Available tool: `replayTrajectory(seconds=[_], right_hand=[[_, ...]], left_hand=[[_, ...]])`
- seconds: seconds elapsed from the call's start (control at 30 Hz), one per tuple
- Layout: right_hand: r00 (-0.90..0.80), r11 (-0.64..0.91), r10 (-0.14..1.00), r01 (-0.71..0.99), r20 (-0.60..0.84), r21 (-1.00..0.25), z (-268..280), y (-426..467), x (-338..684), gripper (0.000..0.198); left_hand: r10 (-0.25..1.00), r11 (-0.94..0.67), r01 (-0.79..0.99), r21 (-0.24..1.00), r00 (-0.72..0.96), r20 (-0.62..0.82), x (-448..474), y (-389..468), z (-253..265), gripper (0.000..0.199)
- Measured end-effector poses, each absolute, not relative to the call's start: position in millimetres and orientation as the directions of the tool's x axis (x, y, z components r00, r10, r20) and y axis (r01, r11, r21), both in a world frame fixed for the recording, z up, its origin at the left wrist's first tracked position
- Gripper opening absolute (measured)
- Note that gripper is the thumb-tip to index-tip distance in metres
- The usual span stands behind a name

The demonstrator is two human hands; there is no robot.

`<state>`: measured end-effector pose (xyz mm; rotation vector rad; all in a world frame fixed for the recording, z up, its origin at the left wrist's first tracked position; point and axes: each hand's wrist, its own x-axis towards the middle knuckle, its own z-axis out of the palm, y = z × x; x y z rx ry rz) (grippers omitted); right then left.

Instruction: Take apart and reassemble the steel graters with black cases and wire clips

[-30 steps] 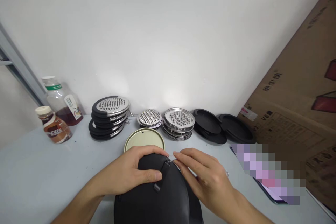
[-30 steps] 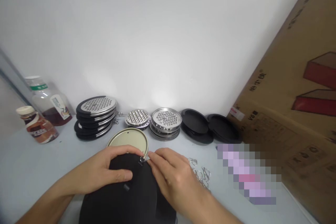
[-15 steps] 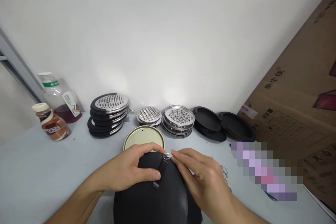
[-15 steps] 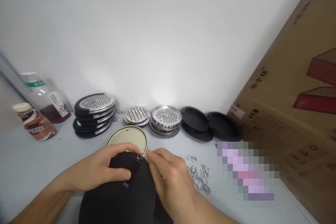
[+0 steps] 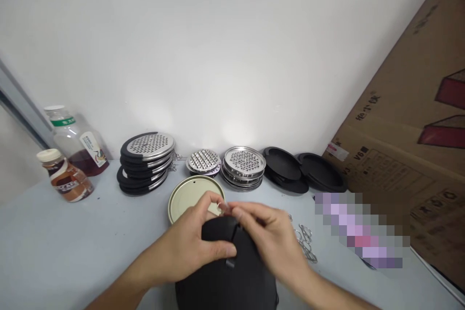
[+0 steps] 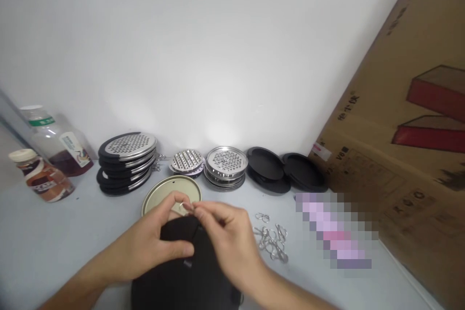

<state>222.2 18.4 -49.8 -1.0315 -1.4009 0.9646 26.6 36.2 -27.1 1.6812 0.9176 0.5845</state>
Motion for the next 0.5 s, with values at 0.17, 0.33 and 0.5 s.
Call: replayTrajectory(seconds=[0.17, 0.33, 0.5], right_hand=[[0.109, 0.244, 0.955, 0.249, 0.277, -0.937, -22.0, 46.3, 303.5, 0.027], [-0.296, 0.175, 0.955, 0.575, -0.003, -0.8, -37.1, 58.8, 361.4, 0.017], [-0.268, 0.058, 0.957, 0.561, -0.114, -0.826, -55.0, 67.7, 371.3, 0.023]], left_hand=[[0.953, -0.006, 0.093, 0.996, 0.301, -0.022, -4.5, 49.9, -9.9, 0.027], [0.994, -0.041, -0.004, 0.999, 0.102, 0.041, -9.4, 60.2, -3.5, 0.023], [0.846, -0.506, 0.334, 0.795, 0.372, 0.382, 38.4, 63.5, 2.4, 0.023]])
